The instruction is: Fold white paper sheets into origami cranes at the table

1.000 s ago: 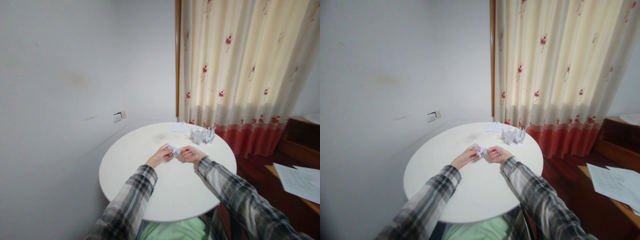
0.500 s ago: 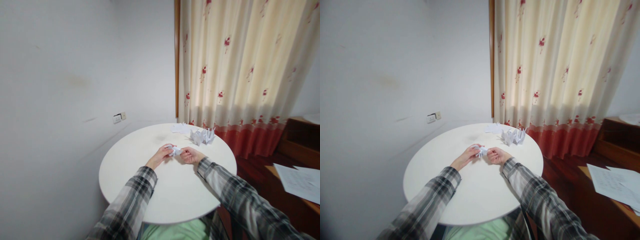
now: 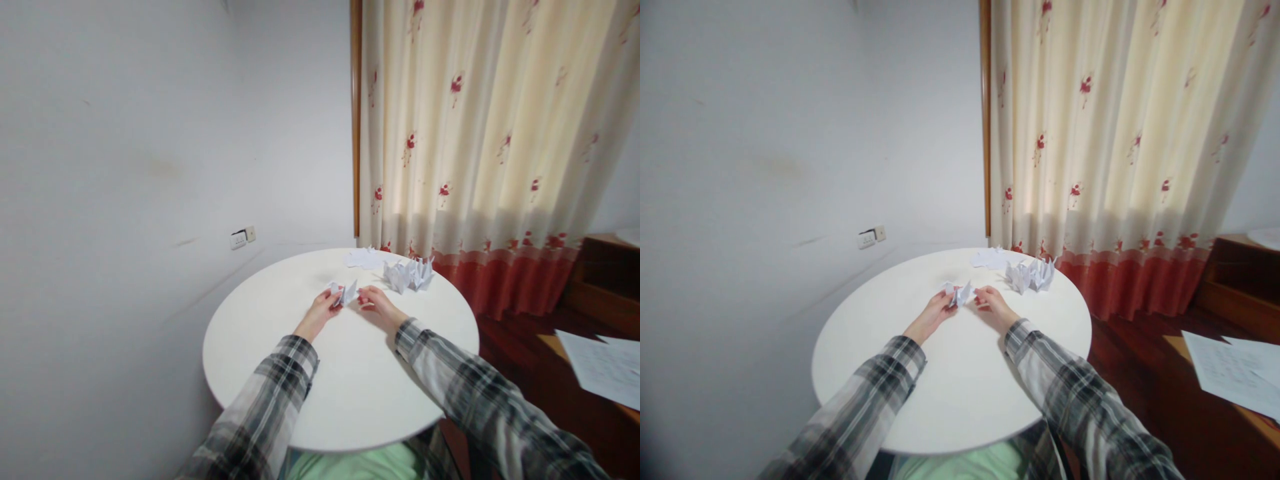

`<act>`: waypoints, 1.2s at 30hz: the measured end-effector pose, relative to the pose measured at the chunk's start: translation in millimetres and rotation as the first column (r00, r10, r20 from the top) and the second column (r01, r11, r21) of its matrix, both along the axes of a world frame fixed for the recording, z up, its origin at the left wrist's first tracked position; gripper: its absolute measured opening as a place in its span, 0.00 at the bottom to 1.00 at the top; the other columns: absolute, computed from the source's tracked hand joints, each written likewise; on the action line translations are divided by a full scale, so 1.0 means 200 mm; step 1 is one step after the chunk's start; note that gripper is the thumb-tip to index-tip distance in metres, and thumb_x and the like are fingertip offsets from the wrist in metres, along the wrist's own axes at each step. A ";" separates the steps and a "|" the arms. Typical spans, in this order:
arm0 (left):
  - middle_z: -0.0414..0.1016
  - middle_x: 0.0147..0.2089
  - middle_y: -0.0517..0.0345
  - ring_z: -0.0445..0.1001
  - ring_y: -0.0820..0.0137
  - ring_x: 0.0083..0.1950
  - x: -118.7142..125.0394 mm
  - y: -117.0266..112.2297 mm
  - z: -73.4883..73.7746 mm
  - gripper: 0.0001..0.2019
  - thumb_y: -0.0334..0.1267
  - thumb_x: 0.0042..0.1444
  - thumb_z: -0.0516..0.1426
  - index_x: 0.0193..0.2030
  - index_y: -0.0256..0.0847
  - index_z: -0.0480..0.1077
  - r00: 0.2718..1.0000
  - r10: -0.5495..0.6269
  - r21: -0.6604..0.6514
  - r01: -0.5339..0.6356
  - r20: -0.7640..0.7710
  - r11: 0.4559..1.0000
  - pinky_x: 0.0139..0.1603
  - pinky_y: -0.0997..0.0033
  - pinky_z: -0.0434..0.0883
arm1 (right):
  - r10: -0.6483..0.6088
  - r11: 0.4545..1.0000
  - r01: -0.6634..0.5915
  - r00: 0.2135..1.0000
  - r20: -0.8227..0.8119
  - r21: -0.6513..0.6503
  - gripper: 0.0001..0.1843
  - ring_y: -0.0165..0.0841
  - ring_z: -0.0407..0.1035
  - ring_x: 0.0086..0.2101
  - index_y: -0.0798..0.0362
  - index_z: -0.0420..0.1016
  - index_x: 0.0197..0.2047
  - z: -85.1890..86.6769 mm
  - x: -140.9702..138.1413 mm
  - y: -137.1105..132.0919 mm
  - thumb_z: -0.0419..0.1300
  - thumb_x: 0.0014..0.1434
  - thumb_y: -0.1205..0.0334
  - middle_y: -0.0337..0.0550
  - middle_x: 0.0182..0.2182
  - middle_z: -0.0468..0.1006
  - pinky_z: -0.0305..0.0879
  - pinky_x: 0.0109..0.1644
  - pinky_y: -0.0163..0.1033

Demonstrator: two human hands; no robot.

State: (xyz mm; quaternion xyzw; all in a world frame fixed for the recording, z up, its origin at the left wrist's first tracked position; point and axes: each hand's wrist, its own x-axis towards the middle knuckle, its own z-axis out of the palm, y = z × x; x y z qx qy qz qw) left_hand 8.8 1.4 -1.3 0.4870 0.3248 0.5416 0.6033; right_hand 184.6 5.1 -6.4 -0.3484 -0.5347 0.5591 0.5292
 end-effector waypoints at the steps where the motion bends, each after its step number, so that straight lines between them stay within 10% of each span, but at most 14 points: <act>1: 0.73 0.35 0.56 0.69 0.76 0.32 0.00 0.01 0.00 0.15 0.39 0.41 0.64 0.37 0.37 0.71 0.999 0.018 -0.012 -0.018 0.033 1.000 0.34 0.78 0.66 | -0.094 0.989 0.090 0.995 0.035 0.113 0.09 0.27 0.64 0.29 0.53 0.64 0.28 0.00 0.00 0.00 0.59 0.49 0.57 0.37 0.26 0.67 0.63 0.33 0.33; 6: 0.72 0.30 0.57 0.69 0.77 0.30 -0.01 0.05 -0.02 0.08 0.36 0.47 0.61 0.33 0.35 0.71 0.988 0.019 -0.067 -0.009 0.152 0.998 0.30 0.80 0.65 | -0.339 0.803 0.145 0.909 0.243 0.578 0.11 0.34 0.63 0.42 0.50 0.68 0.36 -0.01 0.02 0.02 0.58 0.46 0.66 0.43 0.39 0.69 0.62 0.44 0.40; 14: 0.72 0.30 0.55 0.69 0.77 0.27 0.00 0.05 -0.04 0.06 0.34 0.52 0.57 0.34 0.33 0.71 0.989 -0.086 -0.144 0.104 0.121 0.984 0.26 0.80 0.65 | -0.419 0.677 -0.004 0.820 0.390 0.736 0.04 0.37 0.64 0.43 0.48 0.73 0.32 -0.01 0.04 0.03 0.58 0.51 0.65 0.46 0.39 0.72 0.57 0.51 0.45; 22: 0.72 0.31 0.56 0.69 0.77 0.30 0.00 0.03 -0.02 0.07 0.35 0.49 0.59 0.35 0.34 0.71 0.995 -0.079 -0.119 0.086 0.062 0.989 0.30 0.79 0.66 | -0.432 0.706 0.053 0.822 0.371 0.706 0.04 0.37 0.65 0.37 0.48 0.73 0.28 0.00 0.03 0.02 0.57 0.51 0.63 0.45 0.31 0.73 0.58 0.47 0.43; 36: 0.73 0.34 0.54 0.69 0.75 0.33 0.01 -0.02 0.01 0.16 0.40 0.39 0.66 0.35 0.34 0.73 0.999 -0.041 -0.053 0.041 -0.004 0.998 0.36 0.77 0.65 | -0.094 0.973 0.059 0.984 0.151 0.225 0.06 0.26 0.60 0.21 0.56 0.71 0.20 0.00 -0.03 0.03 0.61 0.39 0.62 0.36 0.17 0.69 0.56 0.29 0.34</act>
